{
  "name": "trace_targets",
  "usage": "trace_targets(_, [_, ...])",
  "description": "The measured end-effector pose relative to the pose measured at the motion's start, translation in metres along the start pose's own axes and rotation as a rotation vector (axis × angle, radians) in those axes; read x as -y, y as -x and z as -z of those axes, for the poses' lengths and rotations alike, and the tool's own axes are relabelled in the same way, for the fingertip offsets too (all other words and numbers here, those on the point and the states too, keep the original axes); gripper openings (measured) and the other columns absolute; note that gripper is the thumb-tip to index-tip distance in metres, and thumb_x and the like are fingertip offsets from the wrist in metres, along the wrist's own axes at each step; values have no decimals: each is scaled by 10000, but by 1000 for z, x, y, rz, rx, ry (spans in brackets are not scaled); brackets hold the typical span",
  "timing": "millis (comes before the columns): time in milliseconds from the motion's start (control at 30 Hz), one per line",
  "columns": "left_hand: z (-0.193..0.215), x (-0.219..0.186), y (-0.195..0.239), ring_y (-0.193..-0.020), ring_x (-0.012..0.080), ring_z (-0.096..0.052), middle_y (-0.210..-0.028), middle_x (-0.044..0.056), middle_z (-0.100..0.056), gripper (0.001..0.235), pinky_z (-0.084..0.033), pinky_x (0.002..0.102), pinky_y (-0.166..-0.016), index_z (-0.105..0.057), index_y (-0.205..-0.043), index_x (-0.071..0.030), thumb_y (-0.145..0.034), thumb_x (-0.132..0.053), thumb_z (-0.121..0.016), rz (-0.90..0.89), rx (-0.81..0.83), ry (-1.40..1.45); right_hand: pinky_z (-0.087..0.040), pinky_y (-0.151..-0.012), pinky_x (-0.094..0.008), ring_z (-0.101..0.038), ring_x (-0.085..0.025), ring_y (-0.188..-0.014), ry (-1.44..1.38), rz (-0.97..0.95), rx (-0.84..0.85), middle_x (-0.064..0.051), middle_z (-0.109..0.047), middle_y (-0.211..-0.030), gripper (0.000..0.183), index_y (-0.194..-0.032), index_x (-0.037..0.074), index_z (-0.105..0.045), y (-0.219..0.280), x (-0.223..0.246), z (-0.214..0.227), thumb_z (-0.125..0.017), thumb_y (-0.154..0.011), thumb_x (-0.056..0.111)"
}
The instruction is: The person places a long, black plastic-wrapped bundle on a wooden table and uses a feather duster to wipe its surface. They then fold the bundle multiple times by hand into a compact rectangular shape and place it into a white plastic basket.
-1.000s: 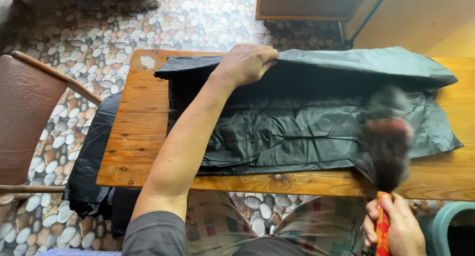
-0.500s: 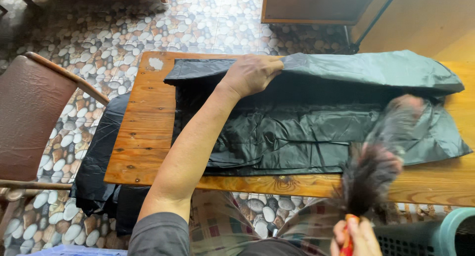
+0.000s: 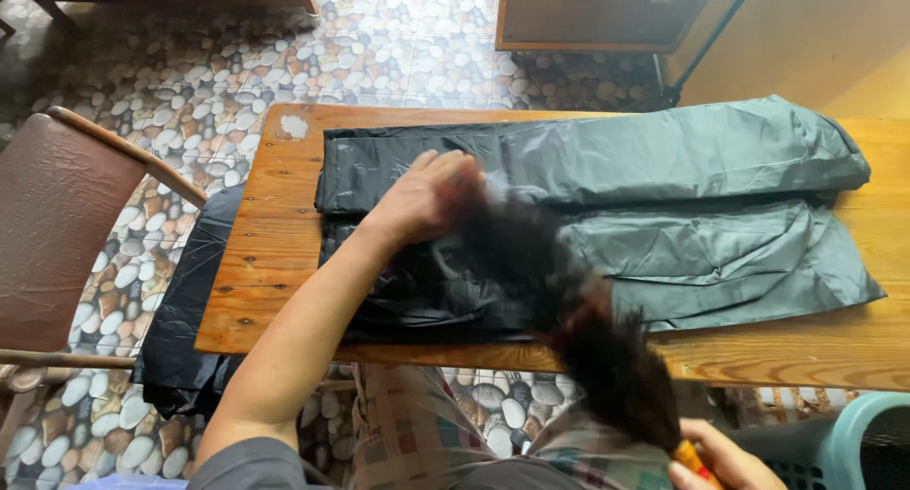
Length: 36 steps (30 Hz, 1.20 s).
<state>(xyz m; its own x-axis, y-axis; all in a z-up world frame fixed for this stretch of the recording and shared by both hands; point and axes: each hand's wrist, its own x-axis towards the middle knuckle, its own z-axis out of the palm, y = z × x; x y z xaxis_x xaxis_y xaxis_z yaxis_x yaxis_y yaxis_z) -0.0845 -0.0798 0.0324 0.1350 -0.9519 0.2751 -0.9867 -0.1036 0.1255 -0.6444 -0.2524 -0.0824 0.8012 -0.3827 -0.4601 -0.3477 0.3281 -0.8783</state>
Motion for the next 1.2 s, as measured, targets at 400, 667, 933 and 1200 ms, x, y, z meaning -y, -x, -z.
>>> trace_targets(400, [4, 50, 85, -1585, 283, 6, -1712, 174, -75, 979, 28, 544, -1248, -181, -1619, -39, -956, -754, -266, 683, 160, 1, -413, -370, -417, -544, -336, -397, 326, 20, -499, -248, -607, -618, 269, -1030, 31, -412, -59, 152, -119, -380, -1138, 275])
trace_targets(667, [20, 32, 84, -1578, 359, 70, -1700, 261, -14, 857, 85, 636, -1222, -256, -1623, -15, -1002, -559, -487, 489, 4, -245, -272, -251, -272, -357, -117, -298, 50, 70, -71, -70, -507, -558, 494, -1438, 108, -562, -49, 142, -146, -622, -948, 96])
trace_targets(933, [64, -89, 84, -1271, 386, -535, -1289, 223, -585, 560, -351, 542, -1164, -643, -1146, -16, -810, -434, -804, -160, -5, 7, -367, -483, -296, -477, -190, -538, 258, 481, -774, -114, -506, -877, 226, -1375, -13, -382, -71, 169, -24, -483, -1210, 104])
trace_targets(1200, [74, -102, 90, -1077, 304, -606, -1131, 152, -636, 254, -447, 476, -1085, -640, -962, -58, -787, -176, -779, -182, 31, -169, -404, -495, -312, -498, -200, -557, 93, 550, -873, -103, -503, -878, 180, -1303, 48, -373, -95, 135, 28, -494, -1211, 144])
